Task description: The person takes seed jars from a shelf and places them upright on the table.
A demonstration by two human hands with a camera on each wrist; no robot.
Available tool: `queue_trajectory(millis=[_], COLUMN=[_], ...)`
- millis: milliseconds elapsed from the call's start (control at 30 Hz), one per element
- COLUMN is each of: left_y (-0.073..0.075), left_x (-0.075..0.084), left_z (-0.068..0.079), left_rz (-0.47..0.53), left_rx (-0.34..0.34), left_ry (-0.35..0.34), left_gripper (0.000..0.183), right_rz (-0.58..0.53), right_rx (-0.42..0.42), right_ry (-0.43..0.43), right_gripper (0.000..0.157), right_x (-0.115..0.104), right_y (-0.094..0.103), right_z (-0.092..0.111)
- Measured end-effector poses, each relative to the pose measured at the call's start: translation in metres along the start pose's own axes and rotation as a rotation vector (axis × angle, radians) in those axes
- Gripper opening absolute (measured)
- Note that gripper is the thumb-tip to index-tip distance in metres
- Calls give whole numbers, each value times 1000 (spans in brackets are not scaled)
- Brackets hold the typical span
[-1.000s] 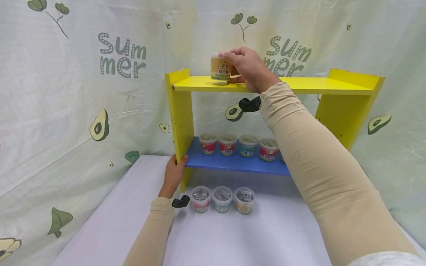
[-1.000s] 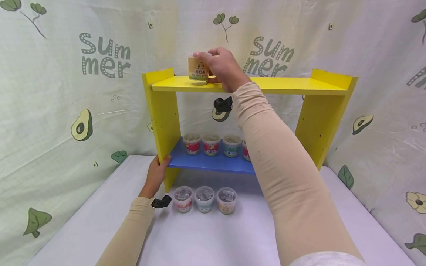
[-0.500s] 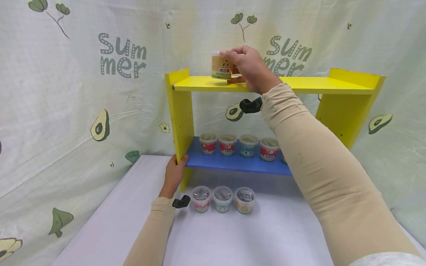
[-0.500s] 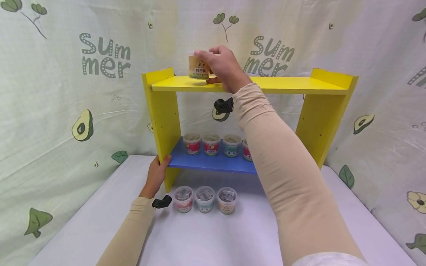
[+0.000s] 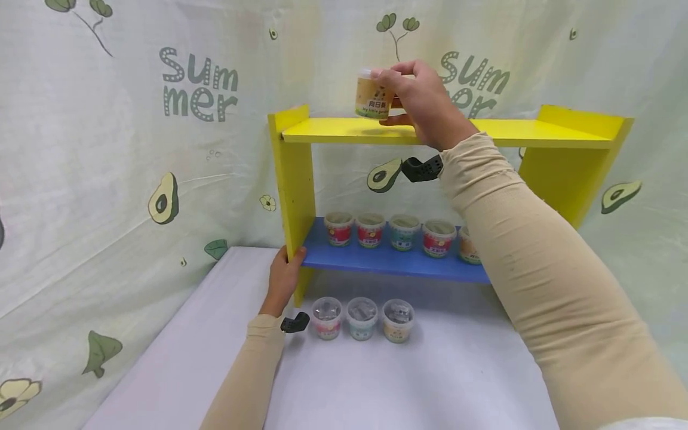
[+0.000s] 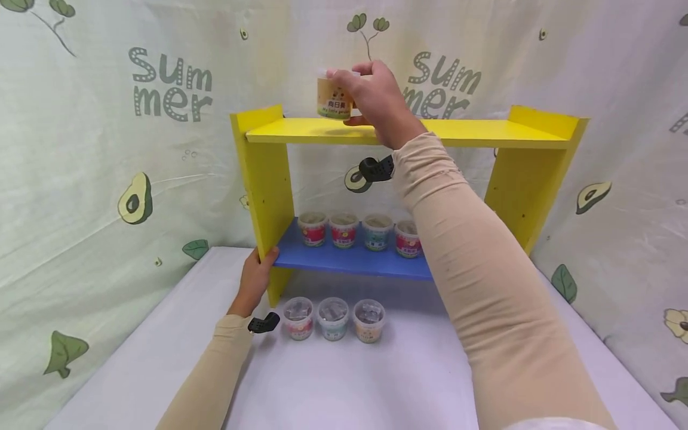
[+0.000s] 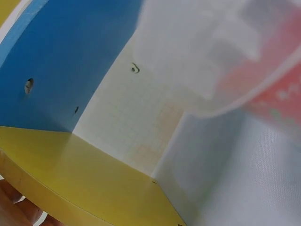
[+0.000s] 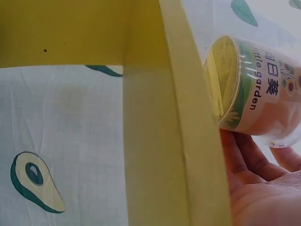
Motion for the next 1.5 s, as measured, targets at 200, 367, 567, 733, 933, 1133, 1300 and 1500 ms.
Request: queue_trajectory(millis=[200, 367, 567, 733, 933, 1133, 1300, 1500], left_y=[0, 0, -3, -3, -2, -1, -1, -1], left_x=[-2, -2, -4, -7, -7, -5, -1, -4], left_z=[-2, -4, -4, -4, -3, -4, -7, -8], left_rz=[-12, -13, 2, -2, -1, -21, -8, 2], left_rx=[6, 24, 25, 31, 22, 12, 17, 20], left_ry=[12, -2, -9, -12, -2, -6, -27, -21], left_gripper=[62, 62, 62, 61, 64, 66, 65, 63], right_rz=[5, 22, -22, -71, -98, -162, -209, -255], right_rx=[16, 12, 2, -30, -42, -33, -30, -54], right_ry=[34, 75, 126, 150, 173, 186, 221, 233], right_gripper=[45, 46, 45, 47, 47, 44, 43, 40], right_x=[-9, -16, -18, -16, -15, -11, -4, 12], right_y=[15, 25, 34, 37, 41, 48, 52, 51], right_z=[14, 26, 48, 64, 76, 93, 109, 124])
Point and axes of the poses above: each hand's wrist, its own z-axis away from the middle knuckle, its own y-axis out of the back of the hand, x = y × z, the point moved 6 cm from there along -z, towards the middle knuckle, and after that the axes turned 7 degrees about -x, right-handed, at the moved point
